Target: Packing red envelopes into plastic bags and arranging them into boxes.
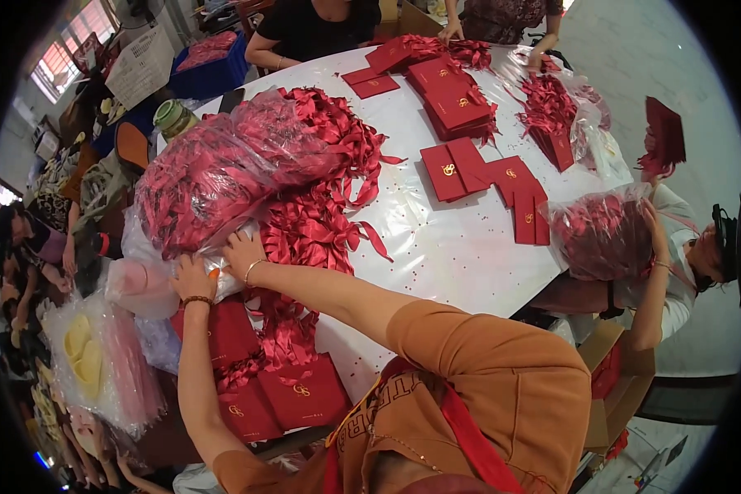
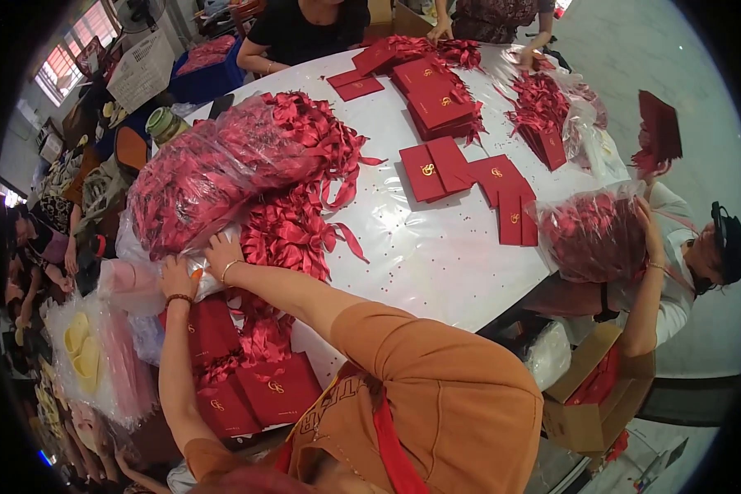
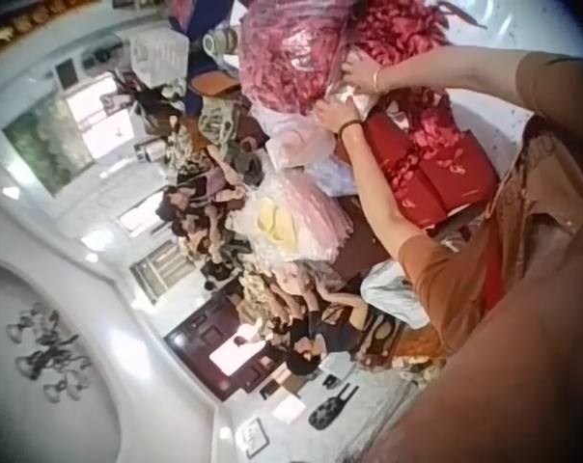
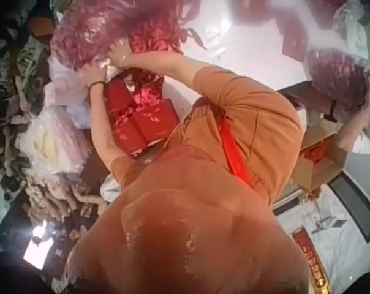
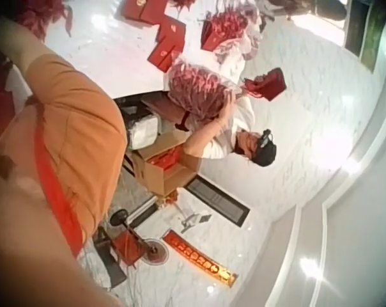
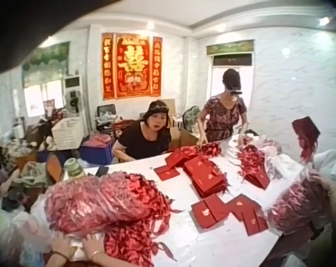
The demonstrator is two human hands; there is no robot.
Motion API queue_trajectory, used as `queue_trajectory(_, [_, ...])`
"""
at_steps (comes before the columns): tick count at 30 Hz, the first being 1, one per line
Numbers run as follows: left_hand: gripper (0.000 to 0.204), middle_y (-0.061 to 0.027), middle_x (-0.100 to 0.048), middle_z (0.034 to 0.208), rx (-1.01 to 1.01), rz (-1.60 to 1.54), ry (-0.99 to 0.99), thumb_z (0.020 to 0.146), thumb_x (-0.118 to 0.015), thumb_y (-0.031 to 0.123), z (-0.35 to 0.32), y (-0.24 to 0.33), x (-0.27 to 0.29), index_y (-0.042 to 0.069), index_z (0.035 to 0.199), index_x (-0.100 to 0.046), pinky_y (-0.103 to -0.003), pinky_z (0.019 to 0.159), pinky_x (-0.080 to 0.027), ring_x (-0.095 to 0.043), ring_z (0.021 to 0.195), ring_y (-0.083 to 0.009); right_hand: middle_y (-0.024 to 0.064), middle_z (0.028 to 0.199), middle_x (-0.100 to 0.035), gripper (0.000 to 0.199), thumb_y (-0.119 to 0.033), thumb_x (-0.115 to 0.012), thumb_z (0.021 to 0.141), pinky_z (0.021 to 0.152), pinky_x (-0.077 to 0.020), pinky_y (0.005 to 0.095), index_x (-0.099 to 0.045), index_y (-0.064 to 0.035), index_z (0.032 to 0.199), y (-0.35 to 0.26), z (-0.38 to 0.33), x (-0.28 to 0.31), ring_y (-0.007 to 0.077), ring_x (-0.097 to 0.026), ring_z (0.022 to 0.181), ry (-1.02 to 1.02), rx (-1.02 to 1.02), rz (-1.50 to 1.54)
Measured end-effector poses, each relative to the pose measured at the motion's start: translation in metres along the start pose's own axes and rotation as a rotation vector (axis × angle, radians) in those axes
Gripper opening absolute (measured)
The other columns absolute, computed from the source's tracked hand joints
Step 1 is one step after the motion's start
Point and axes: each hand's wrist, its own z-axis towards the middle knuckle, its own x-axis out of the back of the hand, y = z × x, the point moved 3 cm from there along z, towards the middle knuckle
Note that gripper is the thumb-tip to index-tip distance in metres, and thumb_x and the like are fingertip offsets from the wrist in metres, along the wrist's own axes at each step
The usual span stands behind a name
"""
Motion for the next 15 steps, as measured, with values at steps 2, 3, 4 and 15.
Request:
queue_trajectory(2, [0.032,-0.0089,-0.048,0.103,-0.009,-0.011,-0.020,0.072,-0.062,0.032,0.000,-0.003,0.001,0.013,0.097,-0.060,-0.049,0.080,-0.037,-0.049,0.097,-0.0288,0.0043,0.105,-0.048,0.034,-0.036,-0.060,0.069,0.084,-0.0297,0.0450,-0.060,-0.0181,0.098,-0.002,0.002,0.002,0.0230,-0.039,0.106,-0.003,-0.008,0.025])
queue_trajectory(3, [0.032,-0.0089,-0.048,0.103,-0.010,-0.008,-0.017,0.072,-0.062,0.032,0.003,-0.004,0.003,0.013,0.097,-0.060,-0.049,0.080,-0.037,-0.049,0.097,-0.0288,0.0040,0.104,-0.049,0.028,-0.032,-0.058,0.071,0.084,-0.0299,0.0445,-0.062,-0.0189,0.095,-0.001,0.005,0.002,0.0227,-0.040,0.105,-0.015,-0.035,0.015])
queue_trajectory(4, [0.028,-0.0102,-0.050,0.100,-0.026,-0.076,-0.067,0.073,-0.060,0.030,0.007,-0.006,0.005,0.014,0.096,-0.060,-0.047,0.078,-0.039,-0.050,0.094,-0.0299,0.0037,0.103,-0.050,0.023,-0.029,-0.056,0.072,0.083,-0.0300,0.0441,-0.063,-0.0198,0.092,-0.001,0.008,0.001,0.0224,-0.041,0.104,-0.029,-0.060,0.006])
queue_trajectory(15, [0.034,-0.0207,-0.052,0.086,-0.096,-0.509,0.036,0.084,-0.041,0.032,0.032,-0.029,-0.007,0.003,0.089,-0.057,-0.042,0.068,-0.040,-0.050,0.082,-0.0377,0.0105,0.074,-0.061,0.017,-0.025,-0.051,0.076,0.073,-0.0366,0.0439,-0.055,-0.0097,0.081,0.011,0.042,0.026,0.0302,-0.058,0.073,0.061,-0.061,0.313])
